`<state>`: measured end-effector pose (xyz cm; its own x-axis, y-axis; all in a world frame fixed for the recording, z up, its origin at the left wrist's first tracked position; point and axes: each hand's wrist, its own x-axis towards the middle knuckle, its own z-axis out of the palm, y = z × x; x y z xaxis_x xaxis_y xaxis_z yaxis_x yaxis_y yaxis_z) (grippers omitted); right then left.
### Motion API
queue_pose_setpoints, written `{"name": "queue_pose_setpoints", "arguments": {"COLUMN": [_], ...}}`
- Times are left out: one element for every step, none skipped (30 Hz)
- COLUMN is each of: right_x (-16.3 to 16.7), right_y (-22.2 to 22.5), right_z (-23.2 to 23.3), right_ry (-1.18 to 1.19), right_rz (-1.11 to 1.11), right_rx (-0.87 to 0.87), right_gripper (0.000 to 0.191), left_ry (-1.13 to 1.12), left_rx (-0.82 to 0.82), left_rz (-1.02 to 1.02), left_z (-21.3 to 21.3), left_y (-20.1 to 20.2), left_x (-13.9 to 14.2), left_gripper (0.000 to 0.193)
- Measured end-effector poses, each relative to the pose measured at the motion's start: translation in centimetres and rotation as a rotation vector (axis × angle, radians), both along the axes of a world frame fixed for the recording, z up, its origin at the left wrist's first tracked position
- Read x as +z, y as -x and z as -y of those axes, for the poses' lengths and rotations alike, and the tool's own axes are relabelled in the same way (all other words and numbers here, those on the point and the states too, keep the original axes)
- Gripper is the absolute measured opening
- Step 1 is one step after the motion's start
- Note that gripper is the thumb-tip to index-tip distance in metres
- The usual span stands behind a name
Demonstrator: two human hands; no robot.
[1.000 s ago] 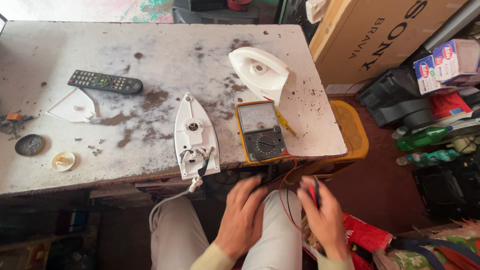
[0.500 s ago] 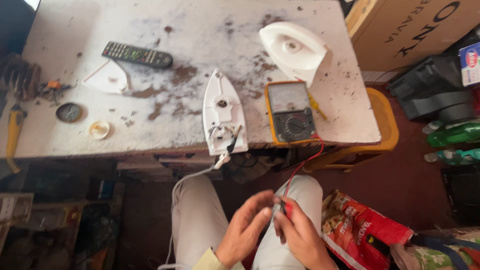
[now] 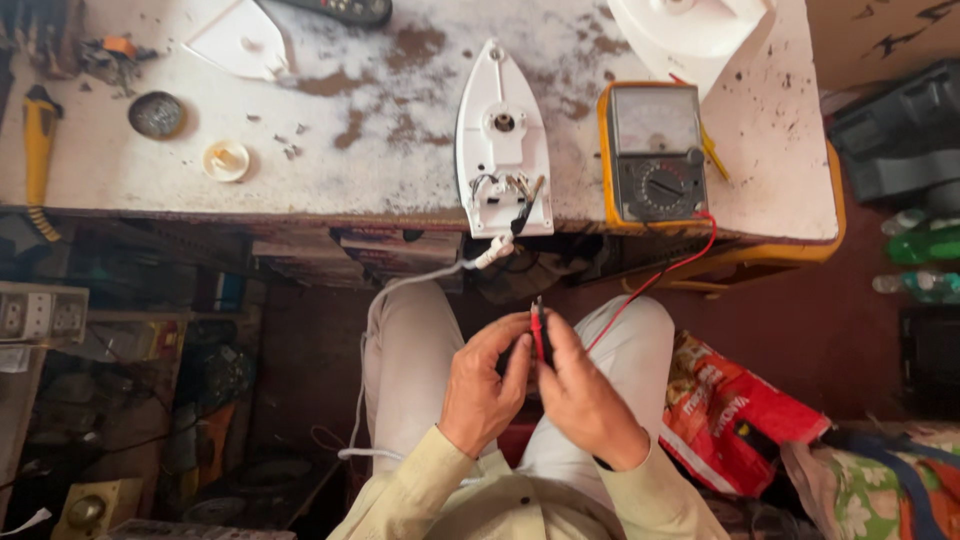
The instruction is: The person repairs an electric iron on a cluttered workbench. They hold the iron base, test its cord and terminals using multimeter probes, unscrew and rework components with a screwdriver, and handle the thermostat and wiring parts while checking connections.
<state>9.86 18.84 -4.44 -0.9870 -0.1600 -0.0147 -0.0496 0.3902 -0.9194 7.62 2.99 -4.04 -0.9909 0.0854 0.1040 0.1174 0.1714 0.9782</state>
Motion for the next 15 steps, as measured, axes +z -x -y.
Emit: {"name": "queue_pose_setpoints", "arguments": {"right_x": [-0.5, -0.9, -1.2, -1.1, -0.9, -0.4, 0.0, 0.4, 0.8, 1.0, 1.2, 1.6, 1.9, 2.0, 2.2], "right_y": [-0.1, 0.0, 0.3, 0.2, 0.0, -0.3, -0.6, -1.0, -1.4, -2.0, -2.7, -3.5, -4.1, -4.6, -5.0], "right_z": [-0.4, -1.2, -2.3, -3.7, -5.2, -6.9, -8.5, -9.8, -11.0, -11.7, -12.1, -12.6, -12.9, -12.9, -13.0], "right_ry": [0.081, 0.174, 0.266, 0.358, 0.304, 0.251, 0.199, 0.21, 0.222, 0.234, 0.259, 0.284, 0.307, 0.337, 0.368], "right_rz": [0.087, 0.173, 0.258, 0.34, 0.328, 0.309, 0.291, 0.272, 0.255, 0.235, 0.25, 0.267, 0.279, 0.29, 0.297], "right_rx": [-0.045, -0.114, -0.186, -0.261, -0.294, -0.328, -0.363, -0.361, -0.358, -0.354, -0.373, -0.39, -0.404, -0.419, -0.429], "right_gripper": [0.057, 0.05, 0.044, 0.038, 0.034, 0.03, 0.027, 0.026, 0.025, 0.025, 0.024, 0.024, 0.023, 0.024, 0.024], "left_ry": [0.011, 0.022, 0.068, 0.113, 0.158, 0.219, 0.282, 0.245, 0.206, 0.342, 0.477, 0.611, 0.65, 0.694, 0.741], "left_rx": [0.024, 0.045, -0.055, -0.157, -0.261, -0.541, -0.822, -1.011, -1.198, -1.242, -1.283, -1.317, -1.331, -1.338, -1.339], "left_rz": [0.071, 0.147, 0.161, 0.173, 0.177, 0.217, 0.251, 0.242, 0.236, 0.196, 0.151, 0.104, 0.119, 0.129, 0.137], "left_z": [-0.1, -0.3, -0.4, -0.7, -1.0, -1.6, -2.5, -3.6, -4.8, -6.3, -7.9, -9.2, -10.3, -11.1, -11.6], "left_y": [-0.4, -1.0, -1.6, -2.4, -3.1, -3.9, -4.7, -5.5, -6.4, -7.2, -8.2, -9.1, -9.9, -10.5, -10.7], "left_x": [-0.7, -1.5, -2.4, -3.3, -4.2, -5.1, -6.0, -6.7, -7.4, -8.0, -8.4, -8.9, -9.2, -9.7, -10.1], "left_gripper": [0.022, 0.022, 0.018, 0.015, 0.012, 0.016, 0.021, 0.026, 0.032, 0.034, 0.036, 0.039, 0.04, 0.04, 0.042]}}
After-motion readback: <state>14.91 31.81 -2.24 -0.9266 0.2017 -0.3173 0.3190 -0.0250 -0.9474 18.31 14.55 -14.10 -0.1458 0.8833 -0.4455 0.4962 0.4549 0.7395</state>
